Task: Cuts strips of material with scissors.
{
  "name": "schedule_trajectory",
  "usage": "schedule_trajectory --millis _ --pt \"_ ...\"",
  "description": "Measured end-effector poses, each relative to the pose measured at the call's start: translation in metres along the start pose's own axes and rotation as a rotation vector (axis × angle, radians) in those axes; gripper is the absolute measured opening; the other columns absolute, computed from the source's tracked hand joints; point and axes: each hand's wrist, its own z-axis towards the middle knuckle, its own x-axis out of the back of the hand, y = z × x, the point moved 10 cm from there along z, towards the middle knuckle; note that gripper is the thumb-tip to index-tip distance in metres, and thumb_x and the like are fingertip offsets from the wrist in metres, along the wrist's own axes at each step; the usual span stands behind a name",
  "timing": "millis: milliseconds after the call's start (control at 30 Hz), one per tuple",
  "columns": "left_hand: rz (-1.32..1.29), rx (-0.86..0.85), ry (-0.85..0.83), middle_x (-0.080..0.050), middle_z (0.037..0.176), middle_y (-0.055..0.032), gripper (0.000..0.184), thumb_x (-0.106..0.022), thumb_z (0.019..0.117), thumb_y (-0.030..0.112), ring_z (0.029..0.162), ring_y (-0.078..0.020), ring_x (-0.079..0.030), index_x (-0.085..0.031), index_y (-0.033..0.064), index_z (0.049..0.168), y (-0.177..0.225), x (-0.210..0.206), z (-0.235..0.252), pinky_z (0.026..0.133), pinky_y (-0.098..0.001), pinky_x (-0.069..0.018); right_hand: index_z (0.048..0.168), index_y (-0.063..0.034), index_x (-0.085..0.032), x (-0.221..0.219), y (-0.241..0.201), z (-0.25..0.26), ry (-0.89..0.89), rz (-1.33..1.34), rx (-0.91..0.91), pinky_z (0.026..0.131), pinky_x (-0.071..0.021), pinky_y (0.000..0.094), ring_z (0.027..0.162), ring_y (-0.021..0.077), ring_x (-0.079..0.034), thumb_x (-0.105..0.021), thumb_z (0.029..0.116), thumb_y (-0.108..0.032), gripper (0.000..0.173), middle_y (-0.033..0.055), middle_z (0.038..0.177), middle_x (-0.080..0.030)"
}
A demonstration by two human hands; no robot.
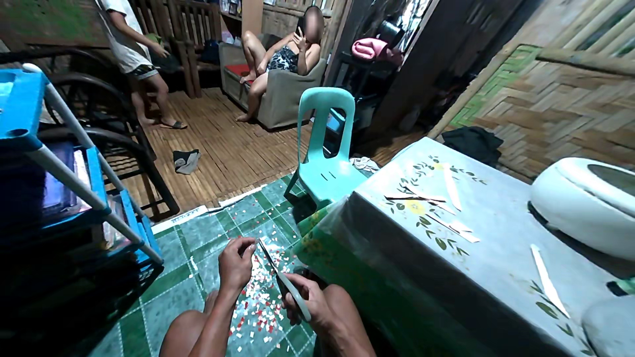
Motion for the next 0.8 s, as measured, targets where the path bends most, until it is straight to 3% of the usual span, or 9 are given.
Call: schedule_trajectory --millis 333,800 --pt "0.064 0.127 -0.067 -0.070 0.109 -0.0066 0.018 -0.074 0.0917 0.013 0.096 -0.0173 -0.069 -0.075 0.0114 0.110 -0.012 -0.006 -0.001 0.090 -0.0409 -0.0589 0.146 -0.0066 -0.053 0.001 0.004 0.000 0.003 0.011 -0.012 0.058 -0.0596 0.0366 0.064 0.0204 -0.067 -0.074 0.0922 -0.030 0.062 0.0138 0.089 -0.071" --pt "0.078 0.086 -0.100 -0.072 0.104 -0.0019 0.014 -0.072 0.0944 0.015 0.091 -0.0131 -0.070 -0.077 0.0150 0.107 -0.007 -0.008 0.000 0.086 -0.0383 -0.0597 0.145 -0.0058 -0.053 0.002 0.003 -0.001 0.028 0.025 -0.017 0.056 -0.0591 0.0368 0.063 0.0205 -0.067 -0.073 0.0919 -0.029 0.062 0.0136 0.088 -0.071"
